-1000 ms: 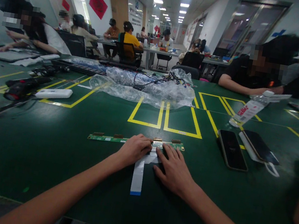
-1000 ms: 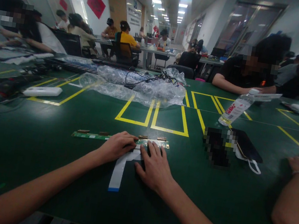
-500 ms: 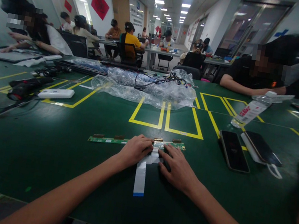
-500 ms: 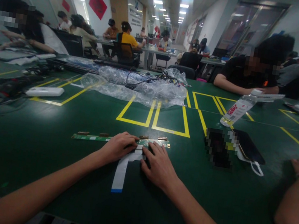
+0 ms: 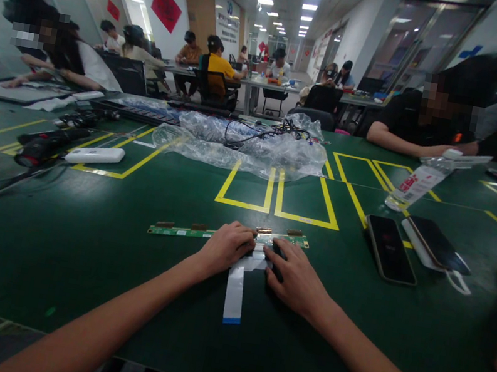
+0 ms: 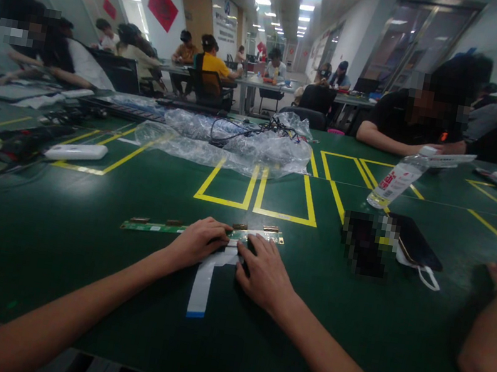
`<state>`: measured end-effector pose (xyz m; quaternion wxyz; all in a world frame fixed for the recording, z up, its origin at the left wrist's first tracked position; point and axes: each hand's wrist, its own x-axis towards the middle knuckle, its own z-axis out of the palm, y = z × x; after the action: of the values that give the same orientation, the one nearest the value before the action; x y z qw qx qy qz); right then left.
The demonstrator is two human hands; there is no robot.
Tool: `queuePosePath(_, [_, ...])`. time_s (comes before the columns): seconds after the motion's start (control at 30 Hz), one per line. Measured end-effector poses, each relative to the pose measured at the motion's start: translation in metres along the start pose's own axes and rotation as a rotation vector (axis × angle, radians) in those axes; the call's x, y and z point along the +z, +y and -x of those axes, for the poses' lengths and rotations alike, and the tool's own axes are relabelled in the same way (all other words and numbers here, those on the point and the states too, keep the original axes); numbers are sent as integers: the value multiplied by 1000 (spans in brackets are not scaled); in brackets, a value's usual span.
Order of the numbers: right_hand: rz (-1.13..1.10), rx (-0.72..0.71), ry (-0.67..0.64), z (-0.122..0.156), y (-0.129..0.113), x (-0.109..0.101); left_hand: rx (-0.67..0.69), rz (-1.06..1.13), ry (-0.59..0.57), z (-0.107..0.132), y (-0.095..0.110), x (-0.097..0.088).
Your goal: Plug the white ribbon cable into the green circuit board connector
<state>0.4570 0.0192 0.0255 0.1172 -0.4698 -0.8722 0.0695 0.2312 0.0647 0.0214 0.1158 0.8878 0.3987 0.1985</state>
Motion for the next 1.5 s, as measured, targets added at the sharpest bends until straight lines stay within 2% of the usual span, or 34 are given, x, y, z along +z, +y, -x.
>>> queuePosePath(0.27, [-37, -52, -5, 3, 7, -2, 1, 6, -8, -1, 1, -2])
queuePosePath(0.6, [-89, -45, -34, 2, 13, -2, 12, 36, -23, 0, -1, -5])
queuePosePath(1.5, [7, -34, 7, 1, 8, 3, 1, 39, -10, 0, -4, 2])
